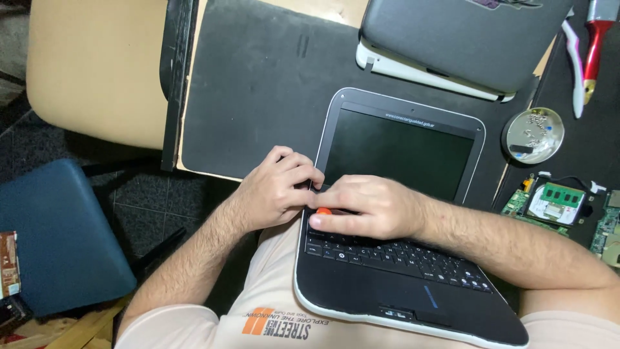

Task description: Disassembling the screen bezel of a laptop using a screwdriver and manual prying.

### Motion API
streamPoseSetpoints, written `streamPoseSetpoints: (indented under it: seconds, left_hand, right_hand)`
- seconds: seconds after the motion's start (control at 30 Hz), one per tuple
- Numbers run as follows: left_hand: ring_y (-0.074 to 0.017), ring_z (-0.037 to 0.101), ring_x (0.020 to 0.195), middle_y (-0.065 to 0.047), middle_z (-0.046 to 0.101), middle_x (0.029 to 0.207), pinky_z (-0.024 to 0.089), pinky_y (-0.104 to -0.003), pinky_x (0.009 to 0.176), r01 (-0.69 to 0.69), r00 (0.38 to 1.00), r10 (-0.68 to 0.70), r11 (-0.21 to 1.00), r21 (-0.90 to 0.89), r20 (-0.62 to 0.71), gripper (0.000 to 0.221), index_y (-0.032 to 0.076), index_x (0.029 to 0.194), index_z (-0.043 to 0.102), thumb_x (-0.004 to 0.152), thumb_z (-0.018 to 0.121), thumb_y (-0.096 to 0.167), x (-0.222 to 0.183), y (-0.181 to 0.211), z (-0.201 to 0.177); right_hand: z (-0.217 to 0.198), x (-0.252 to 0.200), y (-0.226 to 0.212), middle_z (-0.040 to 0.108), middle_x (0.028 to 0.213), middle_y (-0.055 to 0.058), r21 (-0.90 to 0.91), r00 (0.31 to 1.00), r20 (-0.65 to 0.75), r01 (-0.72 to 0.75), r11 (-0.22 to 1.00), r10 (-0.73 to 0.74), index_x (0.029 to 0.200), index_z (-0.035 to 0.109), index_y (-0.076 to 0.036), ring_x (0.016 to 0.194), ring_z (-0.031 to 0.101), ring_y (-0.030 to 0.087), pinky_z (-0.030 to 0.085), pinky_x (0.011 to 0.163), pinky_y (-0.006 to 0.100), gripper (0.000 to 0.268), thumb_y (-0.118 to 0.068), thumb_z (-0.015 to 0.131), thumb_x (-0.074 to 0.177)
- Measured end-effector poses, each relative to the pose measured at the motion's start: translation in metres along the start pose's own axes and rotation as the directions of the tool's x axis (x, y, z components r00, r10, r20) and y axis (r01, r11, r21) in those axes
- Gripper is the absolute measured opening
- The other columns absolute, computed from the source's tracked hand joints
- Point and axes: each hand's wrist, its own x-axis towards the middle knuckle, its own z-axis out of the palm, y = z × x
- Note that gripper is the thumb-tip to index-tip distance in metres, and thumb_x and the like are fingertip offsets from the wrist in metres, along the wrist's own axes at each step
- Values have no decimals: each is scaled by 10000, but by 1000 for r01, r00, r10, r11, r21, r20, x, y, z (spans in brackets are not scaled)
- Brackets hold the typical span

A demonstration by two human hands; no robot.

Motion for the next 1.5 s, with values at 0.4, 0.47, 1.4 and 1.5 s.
streamPoseSetpoints:
  seconds: [0.4, 0.47, 1.4, 1.5]
  left_hand:
    - [-236, 759, 1167, 80, 813, 1133, 536, -465, 1105, 125, 991, -132, 919, -374, 7, 175, 292, 1077, 893, 1042, 834, 131, 13, -2, -9]
    - [-247, 764, 1125, 70, 822, 1097, 550, -459, 1058, 135, 989, -150, 879, -457, 3, 82, 272, 1039, 872, 1027, 912, 201, 19, -2, -9]
    - [-173, 790, 1026, 129, 762, 859, 556, -386, 959, 113, 992, -128, 827, -550, 12, 306, 263, 837, 793, 1007, 1034, 345, 27, -10, 20]
    - [-185, 778, 1018, 129, 721, 795, 535, -389, 969, 99, 995, -69, 824, -558, 75, 361, 280, 771, 718, 1036, 962, 256, 23, -12, 16]
  right_hand:
    - [3, -15, 9, 820, 1196, 285, -57, 999, -40, 27, 998, -29, 1336, 850, -9, 841, 778, 370, 708, 709, 497, 193, -28, 731, 1186]
    - [-3, 8, 1, 834, 1222, 294, -66, 997, -46, 51, 997, -54, 1347, 853, 17, 834, 770, 362, 707, 724, 481, 217, -41, 706, 1198]
    - [-13, 13, -15, 800, 1057, 115, -34, 980, 43, -191, 981, 193, 1102, 871, -73, 651, 776, 301, 686, 539, 422, 30, -102, 872, 1109]
    - [-14, 26, -21, 788, 1066, 117, 21, 982, 45, -184, 983, 183, 1148, 853, -65, 645, 774, 295, 688, 545, 421, 87, -144, 834, 1117]
